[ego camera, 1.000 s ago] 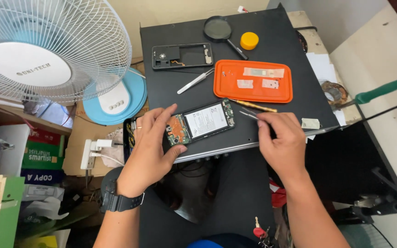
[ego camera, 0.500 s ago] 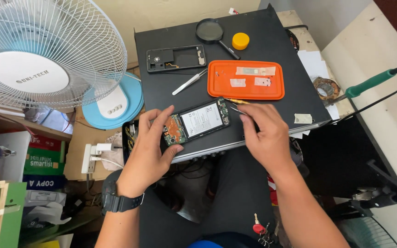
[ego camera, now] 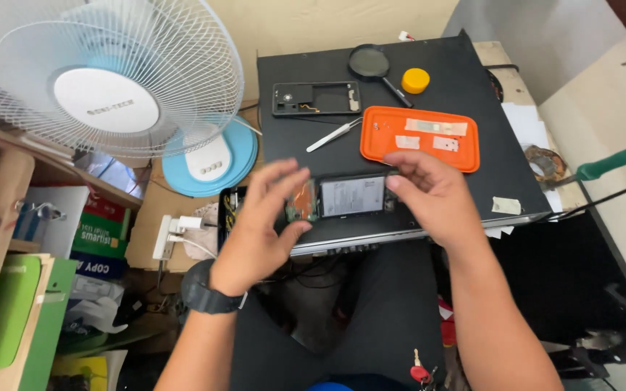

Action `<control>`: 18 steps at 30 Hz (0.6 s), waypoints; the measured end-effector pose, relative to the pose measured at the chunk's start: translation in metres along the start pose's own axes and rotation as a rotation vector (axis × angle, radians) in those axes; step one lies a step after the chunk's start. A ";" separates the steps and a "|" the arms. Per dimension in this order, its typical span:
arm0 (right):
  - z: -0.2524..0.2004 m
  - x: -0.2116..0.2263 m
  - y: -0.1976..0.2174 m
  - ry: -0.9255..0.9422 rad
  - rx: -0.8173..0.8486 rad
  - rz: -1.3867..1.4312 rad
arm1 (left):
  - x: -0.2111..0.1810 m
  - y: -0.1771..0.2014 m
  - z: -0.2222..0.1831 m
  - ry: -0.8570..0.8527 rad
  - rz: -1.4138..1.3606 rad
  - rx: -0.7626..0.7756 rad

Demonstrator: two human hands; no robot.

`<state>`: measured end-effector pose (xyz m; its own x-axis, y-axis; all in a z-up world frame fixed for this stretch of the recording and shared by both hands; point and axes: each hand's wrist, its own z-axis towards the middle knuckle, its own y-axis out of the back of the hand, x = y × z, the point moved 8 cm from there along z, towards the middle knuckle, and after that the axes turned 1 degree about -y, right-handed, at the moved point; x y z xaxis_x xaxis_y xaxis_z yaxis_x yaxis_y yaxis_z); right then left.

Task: Disassembling a smartphone by prying open the back casing and removing the internal battery.

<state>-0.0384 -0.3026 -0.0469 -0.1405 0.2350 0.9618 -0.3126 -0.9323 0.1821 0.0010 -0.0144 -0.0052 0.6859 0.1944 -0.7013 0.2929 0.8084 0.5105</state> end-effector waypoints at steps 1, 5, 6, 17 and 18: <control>-0.003 -0.001 0.001 -0.079 0.007 0.112 | -0.004 0.007 0.003 -0.038 -0.010 -0.026; -0.008 -0.032 -0.011 -0.113 0.002 0.573 | 0.012 0.009 0.012 -0.044 -0.387 -0.195; -0.009 -0.033 -0.015 -0.121 -0.044 0.715 | 0.013 0.004 0.014 -0.019 -0.547 -0.258; -0.021 -0.041 -0.066 -0.062 -0.014 0.693 | 0.063 -0.069 0.004 0.371 -0.920 -0.502; -0.018 -0.027 -0.064 0.019 0.065 0.397 | 0.069 -0.067 0.004 0.369 -0.982 -0.541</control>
<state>-0.0312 -0.2442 -0.0877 -0.2561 -0.1426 0.9561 -0.1702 -0.9669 -0.1899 0.0316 -0.0570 -0.0861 0.0634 -0.5647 -0.8228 0.2062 0.8141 -0.5429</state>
